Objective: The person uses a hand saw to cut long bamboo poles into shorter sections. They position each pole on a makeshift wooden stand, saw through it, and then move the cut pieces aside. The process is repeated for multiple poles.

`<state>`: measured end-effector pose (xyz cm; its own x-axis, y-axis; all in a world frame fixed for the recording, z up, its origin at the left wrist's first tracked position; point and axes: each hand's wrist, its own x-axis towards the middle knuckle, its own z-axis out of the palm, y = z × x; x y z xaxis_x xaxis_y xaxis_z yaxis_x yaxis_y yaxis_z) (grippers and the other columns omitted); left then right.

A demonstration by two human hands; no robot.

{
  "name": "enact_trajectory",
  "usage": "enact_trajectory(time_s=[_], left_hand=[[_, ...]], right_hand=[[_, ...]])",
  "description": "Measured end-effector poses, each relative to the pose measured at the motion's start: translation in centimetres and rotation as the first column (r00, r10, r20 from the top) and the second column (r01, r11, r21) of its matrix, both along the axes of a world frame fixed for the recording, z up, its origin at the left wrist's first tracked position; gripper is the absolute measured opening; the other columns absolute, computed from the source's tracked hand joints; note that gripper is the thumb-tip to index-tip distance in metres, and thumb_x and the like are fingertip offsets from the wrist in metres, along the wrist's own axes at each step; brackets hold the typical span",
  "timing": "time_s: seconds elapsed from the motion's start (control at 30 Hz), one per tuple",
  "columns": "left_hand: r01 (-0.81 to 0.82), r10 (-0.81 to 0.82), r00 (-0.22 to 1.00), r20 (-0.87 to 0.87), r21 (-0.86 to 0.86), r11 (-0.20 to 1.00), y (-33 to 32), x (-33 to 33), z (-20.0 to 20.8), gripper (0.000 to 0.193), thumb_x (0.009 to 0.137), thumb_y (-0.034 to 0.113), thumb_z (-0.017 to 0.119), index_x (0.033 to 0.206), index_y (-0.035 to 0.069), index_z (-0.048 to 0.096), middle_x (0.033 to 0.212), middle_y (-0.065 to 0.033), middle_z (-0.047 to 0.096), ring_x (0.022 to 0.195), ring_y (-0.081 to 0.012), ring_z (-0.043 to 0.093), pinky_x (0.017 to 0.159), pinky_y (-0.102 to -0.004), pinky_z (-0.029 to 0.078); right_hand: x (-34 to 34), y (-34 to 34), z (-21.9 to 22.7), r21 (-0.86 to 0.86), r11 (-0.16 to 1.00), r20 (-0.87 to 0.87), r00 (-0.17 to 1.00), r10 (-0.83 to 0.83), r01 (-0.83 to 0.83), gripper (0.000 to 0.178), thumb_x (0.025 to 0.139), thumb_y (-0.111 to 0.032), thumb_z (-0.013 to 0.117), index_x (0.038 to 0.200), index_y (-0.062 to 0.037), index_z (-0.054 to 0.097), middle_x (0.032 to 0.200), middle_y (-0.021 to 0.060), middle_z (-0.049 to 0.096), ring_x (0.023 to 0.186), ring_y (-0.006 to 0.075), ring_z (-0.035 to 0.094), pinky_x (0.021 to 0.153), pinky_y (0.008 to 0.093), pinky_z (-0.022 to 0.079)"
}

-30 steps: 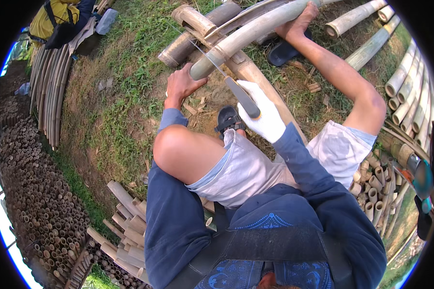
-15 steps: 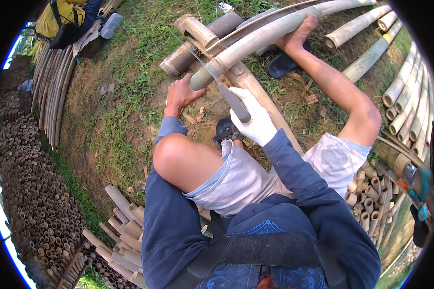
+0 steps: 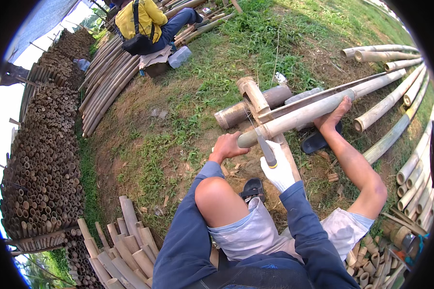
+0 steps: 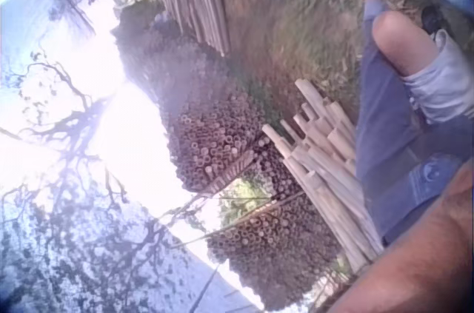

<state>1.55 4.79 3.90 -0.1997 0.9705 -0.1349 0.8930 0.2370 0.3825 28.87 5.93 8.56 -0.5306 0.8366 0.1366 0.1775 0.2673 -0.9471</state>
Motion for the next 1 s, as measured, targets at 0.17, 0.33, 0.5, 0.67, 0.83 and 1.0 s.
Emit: enact_trajectory(time_s=[0.17, 0.33, 0.5, 0.67, 0.83, 1.0], left_hand=[[0.011, -0.01, 1.0, 0.014, -0.016, 1.0, -2.2, -1.3, -1.4, 0.078, 0.073, 0.065, 0.083, 0.119, 0.002, 0.076, 0.095, -0.029, 0.08, 0.092, -0.047, 0.078, 0.09, -0.0554, 0.063], [0.016, -0.017, 1.0, -0.018, -0.001, 1.0, -1.0, -0.8, -1.2, 0.081, 0.074, 0.066, 0.082, 0.124, 0.002, 0.074, 0.095, -0.0281, 0.08, 0.092, -0.0467, 0.079, 0.09, -0.055, 0.063], [0.005, -0.006, 1.0, -0.03, -0.032, 0.999, -0.7, -0.6, -0.6, 0.082, 0.073, 0.067, 0.084, 0.123, 0.003, 0.075, 0.096, -0.0267, 0.08, 0.093, -0.046, 0.078, 0.089, -0.0552, 0.062], [-0.011, 0.01, 0.999, 0.03, 0.025, 1.0, -3.6, -1.2, -1.3, 0.078, 0.072, 0.066, 0.086, 0.119, 0.004, 0.078, 0.096, -0.0244, 0.081, 0.093, -0.0459, 0.078, 0.09, -0.0552, 0.062], [-0.007, 0.007, 1.0, 0.014, -0.012, 1.0, -3.4, -1.2, -1.0, 0.079, 0.071, 0.067, 0.085, 0.119, 0.004, 0.077, 0.095, -0.0265, 0.08, 0.091, -0.0466, 0.078, 0.088, -0.0558, 0.062], [-0.021, 0.021, 0.999, -0.028, -0.021, 1.0, -2.7, -1.0, -0.5, 0.078, 0.072, 0.068, 0.084, 0.12, 0.006, 0.077, 0.097, -0.0262, 0.081, 0.091, -0.0483, 0.078, 0.088, -0.0561, 0.063]], right_hand=[[17.4, -14.2, -0.2, -0.097, 0.995, 0.16, 0.987, -0.01, 0.026, 0.06, 0.093, 0.006, 0.069, 0.15, 0.0018, 0.053, 0.14, 0.0216, 0.068, 0.134, 0.0321, 0.068, 0.118, 0.0421, 0.052], [16.8, -13.4, 2.1, -0.056, 0.998, 0.245, 0.969, 0.001, 0.013, 0.057, 0.094, 0.007, 0.067, 0.149, 0.0021, 0.054, 0.136, 0.0206, 0.068, 0.132, 0.0308, 0.068, 0.119, 0.0403, 0.049], [0.4, 0.2, -0.9, 0.104, 0.992, -0.057, 0.996, 0.071, -0.065, 0.049, 0.102, -0.002, 0.07, 0.149, -0.0002, 0.055, 0.141, 0.0165, 0.065, 0.132, 0.0254, 0.064, 0.114, 0.0354, 0.049], [11.3, -9.5, -1.1, -0.04, 0.997, 0.034, 0.998, 0.062, -0.061, 0.056, 0.097, 0.004, 0.059, 0.153, -0.0001, 0.054, 0.144, 0.0177, 0.061, 0.136, 0.0314, 0.061, 0.121, 0.0409, 0.044], [21.3, -16.8, 2.9, 0.046, 0.997, 0.232, 0.971, 0.055, -0.067, 0.059, 0.094, -0.001, 0.061, 0.152, 0.0026, 0.053, 0.142, 0.0219, 0.061, 0.138, 0.0361, 0.06, 0.123, 0.0479, 0.042], [1.7, -2.0, -2.6, 0.091, 0.992, -0.035, 0.995, 0.093, -0.089, 0.048, 0.101, 0.003, 0.065, 0.149, 0.0002, 0.057, 0.142, 0.0152, 0.062, 0.131, 0.0254, 0.062, 0.115, 0.0365, 0.048]])
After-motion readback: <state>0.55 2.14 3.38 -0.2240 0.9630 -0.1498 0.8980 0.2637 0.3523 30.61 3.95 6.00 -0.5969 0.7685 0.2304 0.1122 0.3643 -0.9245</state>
